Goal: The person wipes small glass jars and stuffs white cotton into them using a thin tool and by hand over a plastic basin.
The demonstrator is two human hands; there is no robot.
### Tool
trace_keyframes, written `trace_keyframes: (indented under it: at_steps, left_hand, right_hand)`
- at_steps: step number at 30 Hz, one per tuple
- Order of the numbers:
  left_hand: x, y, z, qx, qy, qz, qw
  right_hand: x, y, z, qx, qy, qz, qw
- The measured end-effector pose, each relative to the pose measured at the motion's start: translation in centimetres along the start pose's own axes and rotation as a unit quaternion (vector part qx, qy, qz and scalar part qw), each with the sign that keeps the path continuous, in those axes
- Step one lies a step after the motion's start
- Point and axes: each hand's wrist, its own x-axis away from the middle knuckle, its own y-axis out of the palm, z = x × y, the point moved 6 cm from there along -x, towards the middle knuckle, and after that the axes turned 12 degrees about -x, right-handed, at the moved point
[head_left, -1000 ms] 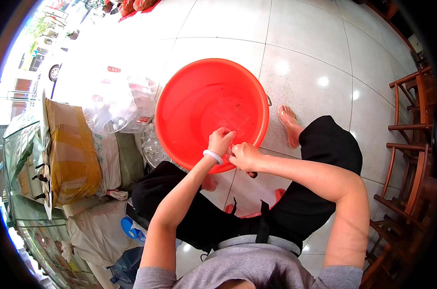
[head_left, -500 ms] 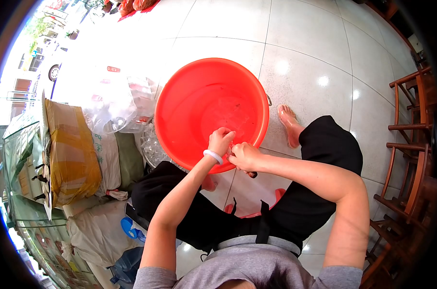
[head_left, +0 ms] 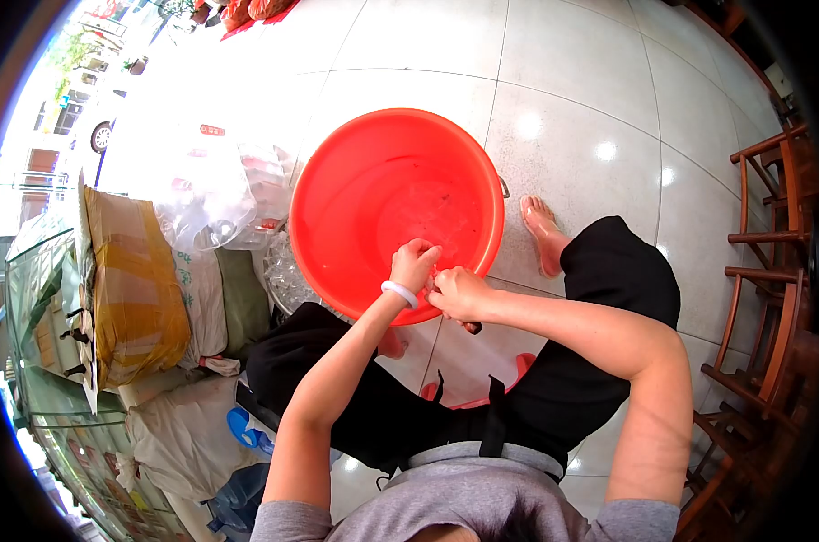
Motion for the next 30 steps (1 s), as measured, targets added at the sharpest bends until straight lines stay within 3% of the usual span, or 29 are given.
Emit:
trace_keyframes:
  at_steps: [30]
  left_hand:
    - [0.28,-0.22,0.52,-0.022,-0.006,-0.004,1.000]
  right_hand:
    - [0.08,-0.21,-0.13,-0.018,0.004,0.003,1.000]
